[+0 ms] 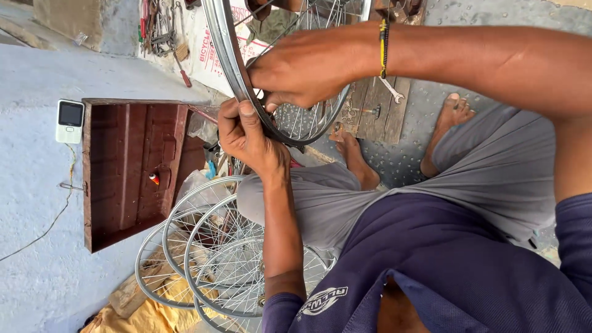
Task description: The recorder is repairing a bicycle wheel by adjusting the spokes and ensuring the rim is straight.
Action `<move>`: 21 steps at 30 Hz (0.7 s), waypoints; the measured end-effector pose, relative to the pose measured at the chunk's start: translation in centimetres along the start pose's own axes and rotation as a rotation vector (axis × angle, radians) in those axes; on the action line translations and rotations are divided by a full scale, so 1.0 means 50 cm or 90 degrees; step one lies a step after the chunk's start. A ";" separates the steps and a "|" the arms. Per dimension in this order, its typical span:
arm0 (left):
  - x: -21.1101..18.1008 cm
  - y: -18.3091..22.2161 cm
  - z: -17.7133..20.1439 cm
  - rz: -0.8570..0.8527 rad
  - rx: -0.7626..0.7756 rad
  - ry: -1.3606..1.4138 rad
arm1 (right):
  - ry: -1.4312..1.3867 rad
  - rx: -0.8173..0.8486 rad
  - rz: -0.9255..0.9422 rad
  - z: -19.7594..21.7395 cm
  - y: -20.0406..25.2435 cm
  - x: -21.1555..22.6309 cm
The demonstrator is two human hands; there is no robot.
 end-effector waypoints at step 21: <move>-0.024 0.010 0.001 0.097 0.053 -0.039 | 0.006 -0.616 -0.016 -0.136 0.083 0.025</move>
Point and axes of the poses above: each hand's wrist, its own y-axis away from the middle knuckle, its own z-axis out of the back of the hand, x = y × z, the point moved 3 cm from there along -y, towards the middle knuckle, and after that the axes turned 8 degrees about -x, right-handed, at the moved point
